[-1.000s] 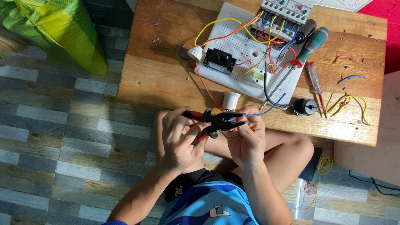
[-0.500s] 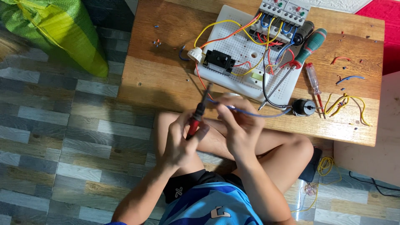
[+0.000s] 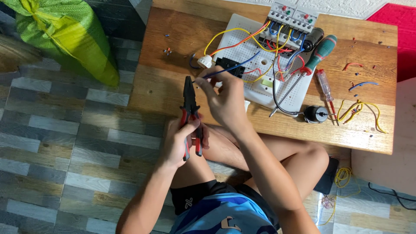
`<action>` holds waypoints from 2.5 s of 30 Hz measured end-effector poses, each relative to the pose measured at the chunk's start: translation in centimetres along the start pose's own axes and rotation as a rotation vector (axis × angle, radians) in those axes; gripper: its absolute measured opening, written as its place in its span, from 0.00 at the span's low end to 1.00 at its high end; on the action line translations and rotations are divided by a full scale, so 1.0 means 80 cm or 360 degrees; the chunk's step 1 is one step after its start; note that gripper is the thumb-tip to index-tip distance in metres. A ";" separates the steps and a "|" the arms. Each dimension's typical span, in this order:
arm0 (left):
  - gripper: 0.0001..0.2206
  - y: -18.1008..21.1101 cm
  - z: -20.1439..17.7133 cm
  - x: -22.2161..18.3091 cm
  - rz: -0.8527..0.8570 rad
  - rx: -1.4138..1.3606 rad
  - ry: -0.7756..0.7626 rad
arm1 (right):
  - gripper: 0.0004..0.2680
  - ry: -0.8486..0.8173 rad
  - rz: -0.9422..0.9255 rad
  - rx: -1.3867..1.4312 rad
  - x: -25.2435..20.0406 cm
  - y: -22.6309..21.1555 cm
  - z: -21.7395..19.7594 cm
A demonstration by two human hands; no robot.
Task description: Connecting electrical wires to a contactor and terminal block on a mounting plate using pliers and a screwdriver.
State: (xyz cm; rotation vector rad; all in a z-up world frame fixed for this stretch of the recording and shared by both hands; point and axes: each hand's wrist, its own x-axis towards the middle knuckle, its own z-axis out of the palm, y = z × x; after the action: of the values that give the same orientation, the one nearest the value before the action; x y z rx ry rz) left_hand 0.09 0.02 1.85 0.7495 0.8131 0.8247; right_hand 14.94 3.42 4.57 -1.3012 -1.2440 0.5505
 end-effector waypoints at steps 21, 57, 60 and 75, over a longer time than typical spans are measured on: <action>0.11 0.087 -0.006 -0.005 -0.0164 -0.0076 -0.0133 | 0.01 -0.0135 -0.0076 0.0017 0.016 -0.064 -0.120; 0.06 0.149 0.188 0.185 0.1637 0.0402 -0.0244 | 0.09 -0.0644 -0.0178 -0.0377 0.142 -0.037 -0.225; 0.24 0.107 0.171 0.241 0.1606 0.0499 -0.0461 | 0.13 -0.0777 -0.0143 -0.0586 0.136 -0.035 -0.226; 0.22 0.041 0.163 0.238 0.1251 0.0488 -0.0509 | 0.07 -0.0877 -0.0011 -0.1126 0.108 0.011 -0.217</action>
State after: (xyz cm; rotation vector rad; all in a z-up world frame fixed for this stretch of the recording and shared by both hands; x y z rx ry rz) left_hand 18.16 14.44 4.81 1.4794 0.3383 1.2427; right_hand 33.42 4.17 10.32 -1.7914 -2.0169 0.4959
